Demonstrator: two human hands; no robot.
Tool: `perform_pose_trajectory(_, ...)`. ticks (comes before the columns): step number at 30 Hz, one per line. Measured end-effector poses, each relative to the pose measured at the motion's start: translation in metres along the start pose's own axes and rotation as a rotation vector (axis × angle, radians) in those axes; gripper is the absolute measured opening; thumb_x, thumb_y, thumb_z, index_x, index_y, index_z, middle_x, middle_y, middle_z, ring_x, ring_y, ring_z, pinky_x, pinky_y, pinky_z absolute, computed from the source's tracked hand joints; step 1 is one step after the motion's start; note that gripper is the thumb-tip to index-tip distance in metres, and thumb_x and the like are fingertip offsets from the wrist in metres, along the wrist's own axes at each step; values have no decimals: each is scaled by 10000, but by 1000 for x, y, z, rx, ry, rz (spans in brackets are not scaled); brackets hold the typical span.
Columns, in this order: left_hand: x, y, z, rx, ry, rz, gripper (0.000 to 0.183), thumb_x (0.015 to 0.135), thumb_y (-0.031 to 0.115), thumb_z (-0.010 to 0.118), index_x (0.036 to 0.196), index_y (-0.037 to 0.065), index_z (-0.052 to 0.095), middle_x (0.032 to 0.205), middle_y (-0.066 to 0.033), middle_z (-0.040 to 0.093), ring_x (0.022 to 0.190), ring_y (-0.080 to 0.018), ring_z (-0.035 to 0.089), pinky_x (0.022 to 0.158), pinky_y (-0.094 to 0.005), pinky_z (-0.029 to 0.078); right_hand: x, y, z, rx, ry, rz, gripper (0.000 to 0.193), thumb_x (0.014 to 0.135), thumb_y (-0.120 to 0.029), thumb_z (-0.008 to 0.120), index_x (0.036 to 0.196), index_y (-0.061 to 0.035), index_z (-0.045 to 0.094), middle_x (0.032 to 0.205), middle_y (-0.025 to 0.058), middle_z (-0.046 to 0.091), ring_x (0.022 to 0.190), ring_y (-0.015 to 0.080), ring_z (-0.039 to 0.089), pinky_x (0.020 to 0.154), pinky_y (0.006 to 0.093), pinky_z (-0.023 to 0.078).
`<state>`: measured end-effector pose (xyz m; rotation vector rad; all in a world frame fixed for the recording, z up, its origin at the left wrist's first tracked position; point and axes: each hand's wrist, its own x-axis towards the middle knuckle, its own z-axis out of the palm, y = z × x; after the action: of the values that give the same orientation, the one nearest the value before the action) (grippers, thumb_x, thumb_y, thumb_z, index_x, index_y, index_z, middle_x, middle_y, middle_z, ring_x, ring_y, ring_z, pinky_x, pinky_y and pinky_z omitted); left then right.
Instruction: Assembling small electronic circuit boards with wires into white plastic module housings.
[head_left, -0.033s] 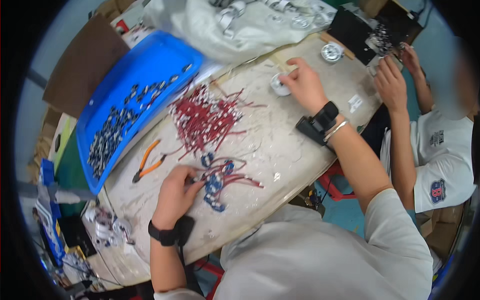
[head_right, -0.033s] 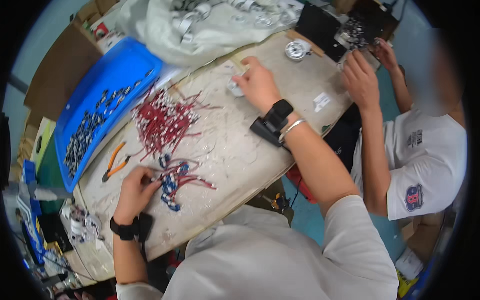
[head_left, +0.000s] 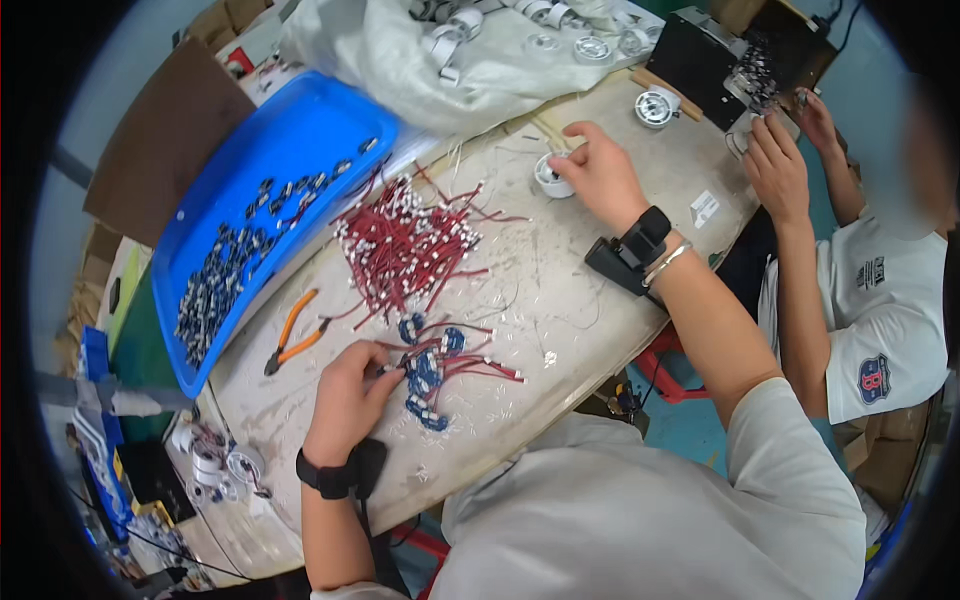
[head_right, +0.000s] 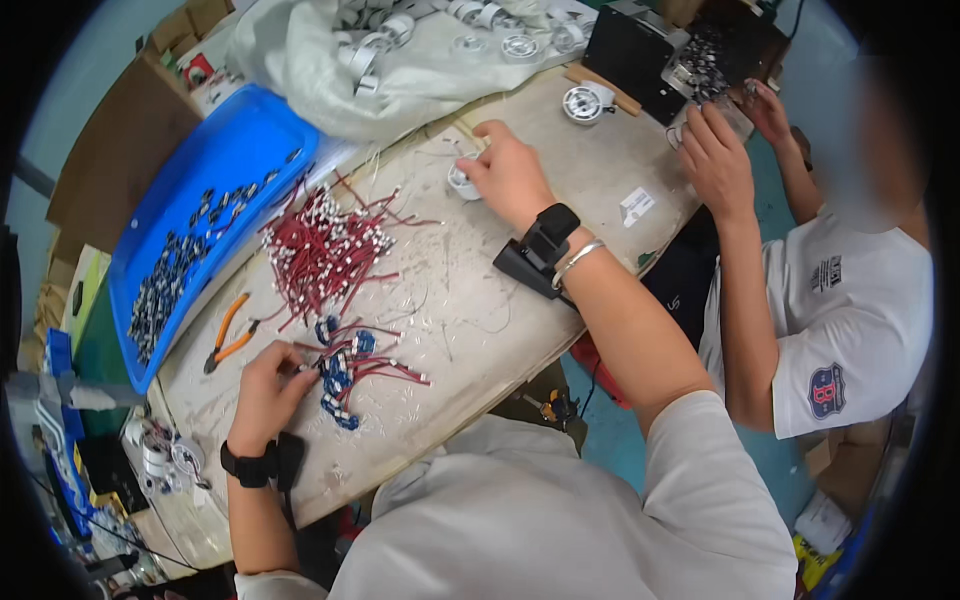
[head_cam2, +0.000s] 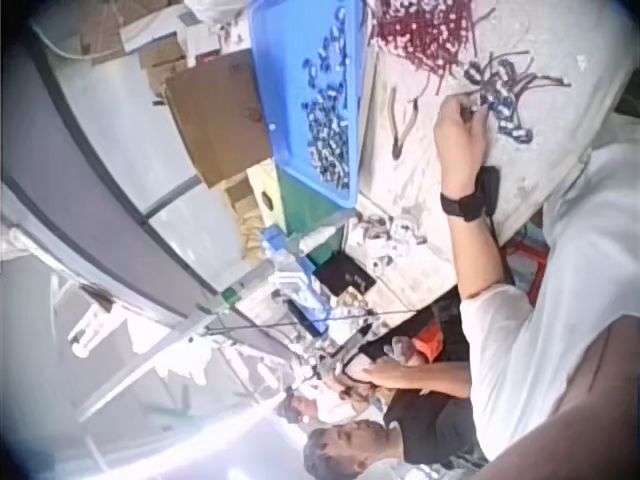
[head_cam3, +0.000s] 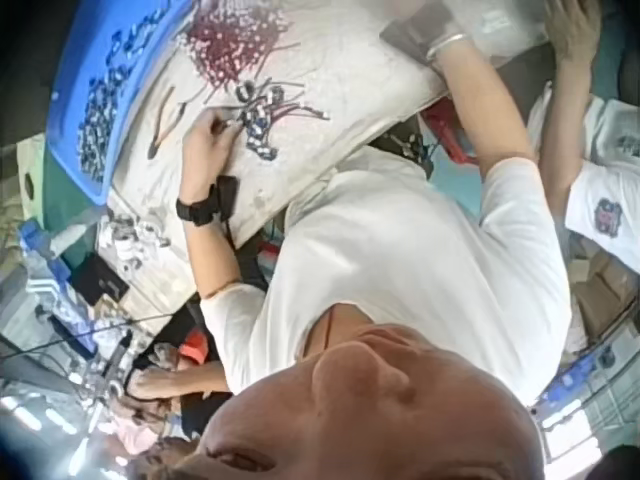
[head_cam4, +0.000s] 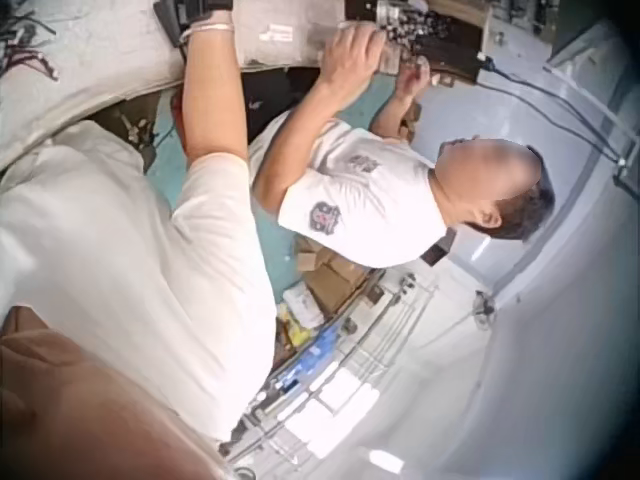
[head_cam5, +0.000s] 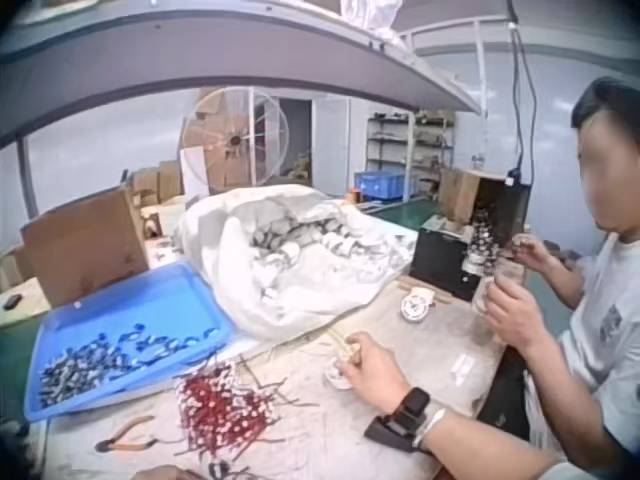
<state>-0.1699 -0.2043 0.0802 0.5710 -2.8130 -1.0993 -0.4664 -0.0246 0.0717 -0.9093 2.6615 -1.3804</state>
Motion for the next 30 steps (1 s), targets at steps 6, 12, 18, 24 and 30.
perform_pose_trajectory(6,-10,-2,-14,-415,241,38,147,731,13,619,863,-12,559,740,-64,550,677,-148,553,591,-246,460,2,-1,-7,-27,-43,29,164,750,-137,628,875,-31,621,723,137,619,672,254,599,606,312,452)
perform_pose_trajectory(12,-40,18,-21,-1004,433,38,204,778,22,581,950,-41,489,815,-90,543,602,-130,539,553,-254,475,-21,-26,-20,197,-32,-354,128,785,-109,605,863,-9,616,818,74,620,774,124,560,697,304,437)
perform_pose_trajectory(18,-39,51,10,-1487,112,56,216,794,73,592,960,-31,501,821,-123,567,624,-147,565,566,-256,483,-89,-86,-9,963,-557,89,110,813,-30,553,902,35,561,850,84,597,743,138,573,700,253,457)
perform_pose_trajectory(24,-35,70,28,-1556,30,-51,212,811,1,550,1012,-45,507,844,-104,581,643,-142,582,583,-240,496,-118,-100,5,731,-589,-238,91,767,-80,621,817,-5,608,704,38,577,649,127,506,624,255,412)
perform_pose_trajectory(30,-41,70,33,-1471,77,-10,228,811,-10,553,1029,-58,509,857,-103,589,697,-138,587,613,-241,497,-131,-109,5,547,-520,-411,67,704,-7,605,745,-39,564,662,51,531,665,196,480,628,292,390)
